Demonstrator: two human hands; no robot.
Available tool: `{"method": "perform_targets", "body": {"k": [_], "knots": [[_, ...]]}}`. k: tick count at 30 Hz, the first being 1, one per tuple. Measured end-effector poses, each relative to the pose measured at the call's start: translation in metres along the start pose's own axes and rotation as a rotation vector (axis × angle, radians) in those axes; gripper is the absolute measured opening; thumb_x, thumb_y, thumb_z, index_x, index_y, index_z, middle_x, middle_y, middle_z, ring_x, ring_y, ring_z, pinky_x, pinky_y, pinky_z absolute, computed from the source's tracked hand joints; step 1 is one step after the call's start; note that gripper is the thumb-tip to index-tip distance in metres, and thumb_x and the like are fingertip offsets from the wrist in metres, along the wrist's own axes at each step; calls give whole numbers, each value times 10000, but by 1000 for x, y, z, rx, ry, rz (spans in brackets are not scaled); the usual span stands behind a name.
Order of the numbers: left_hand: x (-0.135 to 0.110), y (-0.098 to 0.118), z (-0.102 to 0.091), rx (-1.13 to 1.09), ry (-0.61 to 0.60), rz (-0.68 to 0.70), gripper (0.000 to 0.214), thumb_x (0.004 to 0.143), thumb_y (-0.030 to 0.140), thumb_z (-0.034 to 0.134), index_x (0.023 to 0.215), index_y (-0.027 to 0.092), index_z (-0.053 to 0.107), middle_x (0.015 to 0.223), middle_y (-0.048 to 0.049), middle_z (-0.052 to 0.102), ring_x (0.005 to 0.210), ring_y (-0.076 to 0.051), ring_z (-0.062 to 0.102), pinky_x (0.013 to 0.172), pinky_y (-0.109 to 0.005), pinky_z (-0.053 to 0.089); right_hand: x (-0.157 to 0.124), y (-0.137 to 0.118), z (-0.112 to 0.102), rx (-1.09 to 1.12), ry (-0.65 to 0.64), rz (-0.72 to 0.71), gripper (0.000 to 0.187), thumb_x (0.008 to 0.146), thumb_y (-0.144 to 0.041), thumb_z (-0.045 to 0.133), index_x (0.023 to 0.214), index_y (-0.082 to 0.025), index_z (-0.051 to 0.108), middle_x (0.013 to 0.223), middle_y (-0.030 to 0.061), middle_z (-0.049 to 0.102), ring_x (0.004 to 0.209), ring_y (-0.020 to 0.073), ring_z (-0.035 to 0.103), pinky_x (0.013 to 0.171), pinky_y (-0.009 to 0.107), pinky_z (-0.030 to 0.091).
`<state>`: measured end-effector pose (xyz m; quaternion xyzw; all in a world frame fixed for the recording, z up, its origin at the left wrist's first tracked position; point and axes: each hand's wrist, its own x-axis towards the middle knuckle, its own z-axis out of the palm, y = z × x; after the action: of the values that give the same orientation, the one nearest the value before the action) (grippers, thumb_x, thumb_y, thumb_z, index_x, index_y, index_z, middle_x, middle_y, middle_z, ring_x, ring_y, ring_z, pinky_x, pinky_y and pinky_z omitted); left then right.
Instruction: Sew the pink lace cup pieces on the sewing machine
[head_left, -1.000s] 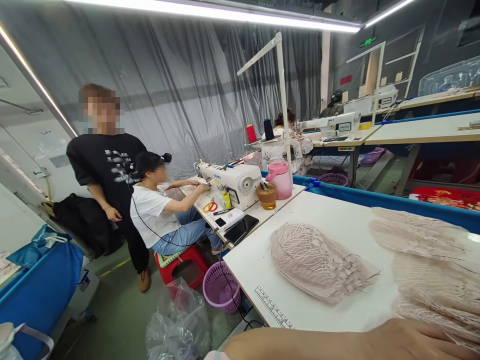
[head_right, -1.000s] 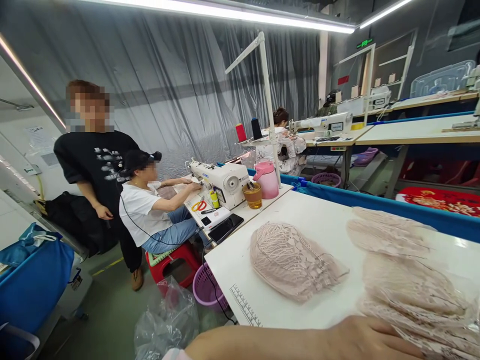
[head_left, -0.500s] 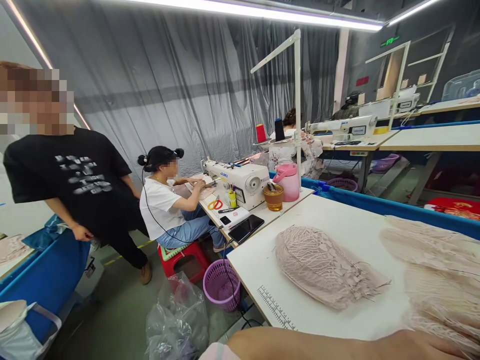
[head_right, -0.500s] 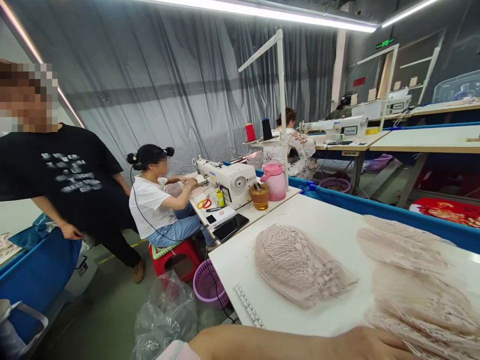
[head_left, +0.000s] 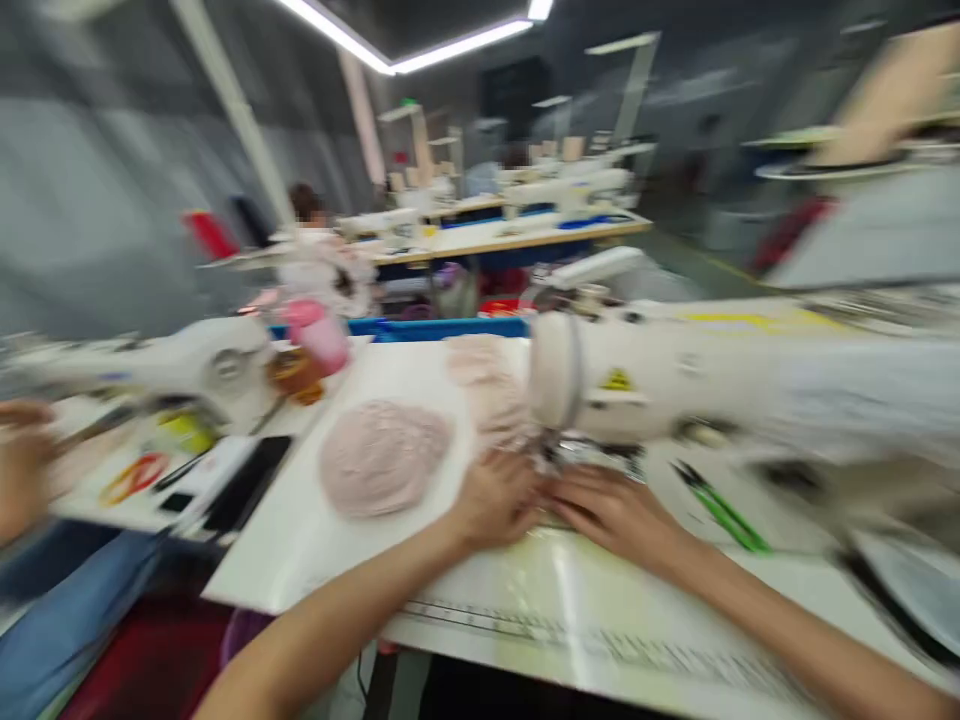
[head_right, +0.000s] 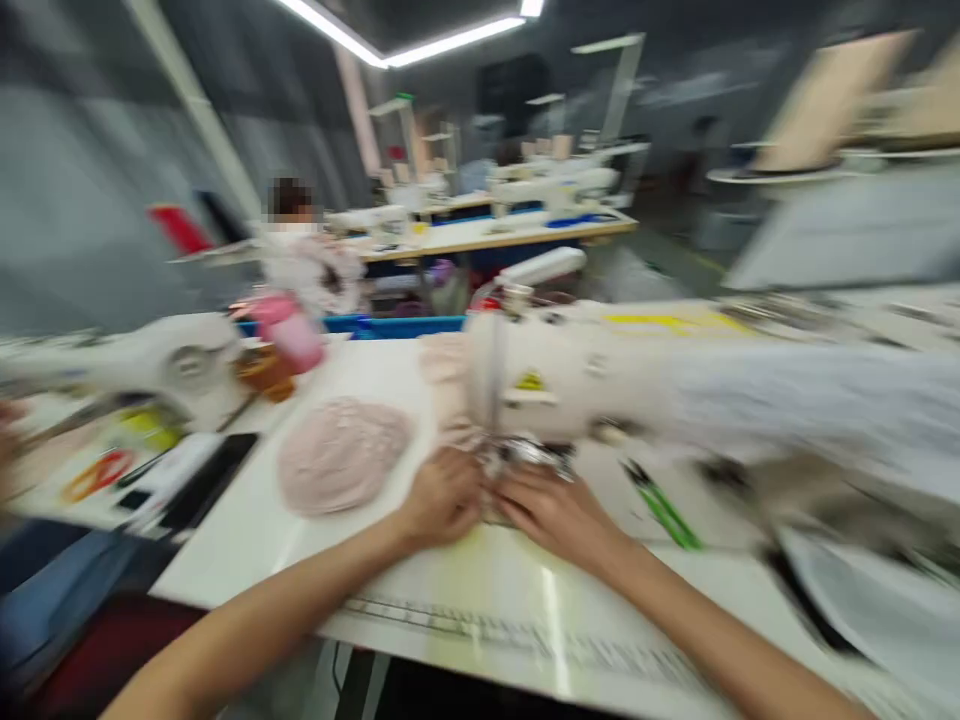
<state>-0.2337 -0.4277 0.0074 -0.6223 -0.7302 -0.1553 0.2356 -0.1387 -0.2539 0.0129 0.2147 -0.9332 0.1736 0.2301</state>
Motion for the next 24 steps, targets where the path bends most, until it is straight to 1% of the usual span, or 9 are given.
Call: {"method": "perform_targets", "body": {"k": [4, 6, 10, 12, 14, 16, 19, 22, 24], "knots": [[11, -7, 10, -219, 107, 125, 177, 854, 129, 468, 987, 162, 580, 933, -112, 677, 890, -250, 623, 778, -405, 466, -27, -13, -52, -312, -231, 106, 120, 923, -199, 584, 830, -190, 658, 888, 24, 716, 818, 157, 649, 824, 308, 507], [17, -11, 13, -285, 115, 214, 231, 843, 113, 530, 1063, 160, 582, 982, -116, 678, 946, -274, 620, 814, -413, 436, -44, -24, -92, -435, -154, 155, 223, 962, -193, 514, 778, -183, 639, 830, 18, 706, 809, 143, 645, 858, 314, 495], [32, -4, 24, -176, 242, 462, 303, 818, 214, 646, 1118, 172, 631, 1017, -93, 718, 890, -260, 653, 788, -396, 424, -114, -90, -186, -741, 331, 391, 192, 999, -277, 495, 911, -217, 655, 910, -12, 722, 842, 117, 670, 743, 273, 536], [45, 14, 30, -269, 261, 614, 336, 776, 218, 704, 1107, 190, 656, 980, -56, 742, 871, -240, 671, 798, -385, 437, -156, -134, -224, -849, 625, 544, 119, 965, -239, 557, 922, -238, 668, 897, -29, 725, 835, 120, 685, 744, 279, 559], [64, 42, 33, -383, 256, 733, 400, 730, 190, 755, 1119, 193, 662, 979, -39, 752, 884, -226, 684, 794, -369, 451, -200, -173, -248, -1052, 854, 698, 179, 968, -244, 545, 865, -255, 692, 831, -24, 722, 790, 128, 690, 743, 291, 561], [84, 78, 33, -480, 274, 830, 448, 705, 165, 781, 1137, 184, 660, 976, -37, 756, 881, -219, 688, 782, -362, 453, -247, -206, -258, -1206, 970, 940, 227, 975, -341, 546, 829, -281, 709, 779, -29, 712, 761, 125, 683, 726, 273, 553], [107, 134, 36, -566, 320, 957, 463, 728, 168, 765, 1177, 169, 651, 979, -44, 756, 862, -225, 682, 770, -377, 430, -319, -248, -245, -1260, 1139, 1207, 334, 950, -478, 552, 783, -231, 703, 755, -21, 694, 720, 134, 667, 707, 279, 550], [113, 179, 47, -603, 230, 977, 526, 781, 179, 717, 1292, 185, 591, 1098, -56, 730, 977, -262, 663, 815, -401, 409, -385, -291, -203, -1179, 1366, 1503, 362, 941, -508, 542, 819, -204, 696, 789, -10, 687, 767, 141, 663, 777, 280, 544], [113, 201, 57, -772, 62, 991, 566, 818, 178, 673, 1366, 202, 530, 1236, -83, 670, 1184, -319, 575, 930, -449, 380, -420, -321, -163, -955, 1606, 1828, 328, 945, -480, 541, 879, -198, 694, 876, 0, 698, 866, 144, 663, 867, 273, 523]]}}
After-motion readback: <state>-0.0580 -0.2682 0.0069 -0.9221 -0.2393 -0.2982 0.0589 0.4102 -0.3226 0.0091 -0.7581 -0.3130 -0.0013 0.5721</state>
